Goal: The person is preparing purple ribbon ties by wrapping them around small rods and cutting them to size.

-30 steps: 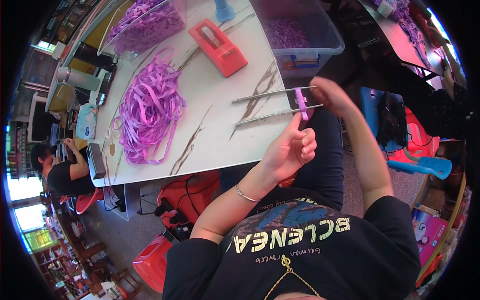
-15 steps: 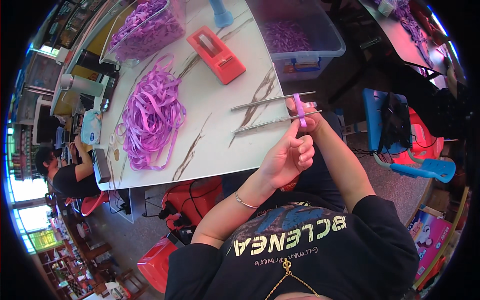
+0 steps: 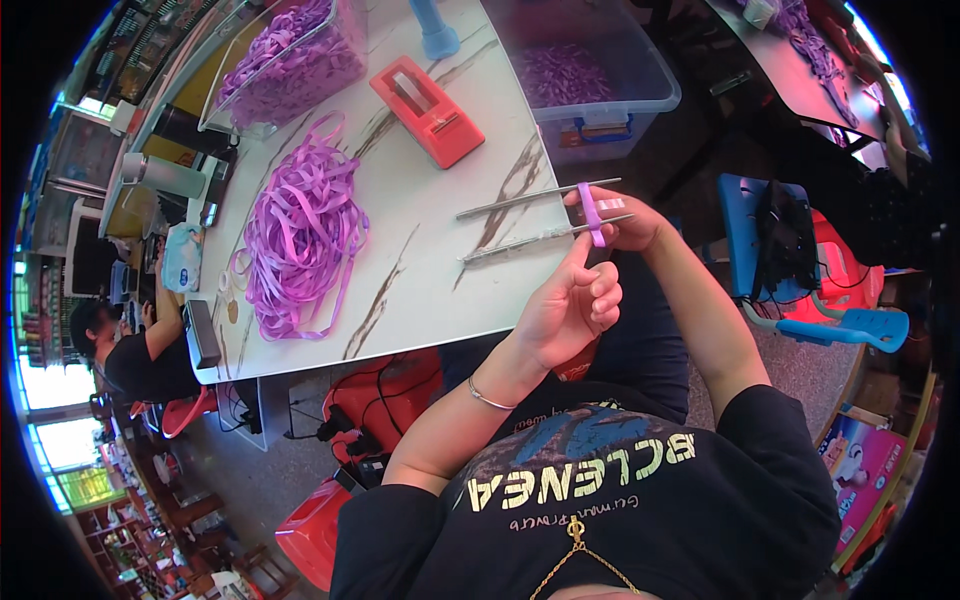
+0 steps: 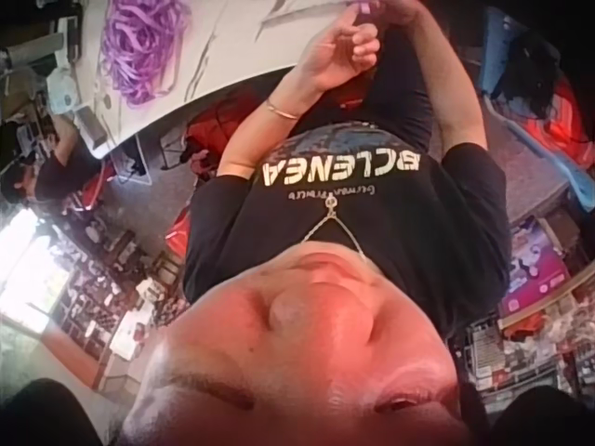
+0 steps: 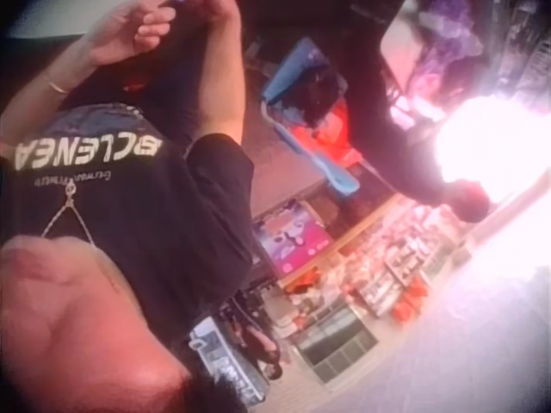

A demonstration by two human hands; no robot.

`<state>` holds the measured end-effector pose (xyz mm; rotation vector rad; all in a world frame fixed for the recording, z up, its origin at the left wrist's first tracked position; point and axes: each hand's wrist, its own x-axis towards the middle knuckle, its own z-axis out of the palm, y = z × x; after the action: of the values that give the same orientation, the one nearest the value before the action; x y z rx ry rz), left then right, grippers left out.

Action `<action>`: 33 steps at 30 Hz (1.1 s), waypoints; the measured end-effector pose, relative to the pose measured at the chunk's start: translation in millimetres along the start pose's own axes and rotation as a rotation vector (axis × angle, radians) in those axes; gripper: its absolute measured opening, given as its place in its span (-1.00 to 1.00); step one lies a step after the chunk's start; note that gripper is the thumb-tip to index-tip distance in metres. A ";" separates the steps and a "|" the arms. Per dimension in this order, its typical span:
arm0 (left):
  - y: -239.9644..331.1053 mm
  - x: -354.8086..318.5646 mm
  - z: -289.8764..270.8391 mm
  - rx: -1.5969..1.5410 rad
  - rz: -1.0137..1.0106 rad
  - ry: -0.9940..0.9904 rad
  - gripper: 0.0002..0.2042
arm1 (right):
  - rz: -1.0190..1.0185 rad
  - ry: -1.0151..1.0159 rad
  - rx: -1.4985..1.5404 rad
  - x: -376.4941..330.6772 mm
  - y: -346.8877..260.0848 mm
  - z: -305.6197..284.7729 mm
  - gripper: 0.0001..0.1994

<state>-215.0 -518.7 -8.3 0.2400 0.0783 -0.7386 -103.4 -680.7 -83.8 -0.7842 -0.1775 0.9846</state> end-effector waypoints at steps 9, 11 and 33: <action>0.1 2.1 -0.4 -0.001 -0.018 -0.017 -0.56 | -0.123 -0.456 0.305 25.9 33.4 -17.4 -0.71; -0.1 1.3 -0.4 -0.013 -0.009 -0.005 -0.54 | -0.123 -0.471 0.280 24.4 27.7 -15.3 -0.73; 0.5 1.9 -2.1 -0.011 -0.019 -0.027 -0.36 | 0.133 0.316 -0.288 -33.1 -37.0 33.3 -0.76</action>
<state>-213.3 -519.0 -10.5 0.2194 0.0590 -0.7603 -112.5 -701.6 -28.6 -1.2166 0.0083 0.9573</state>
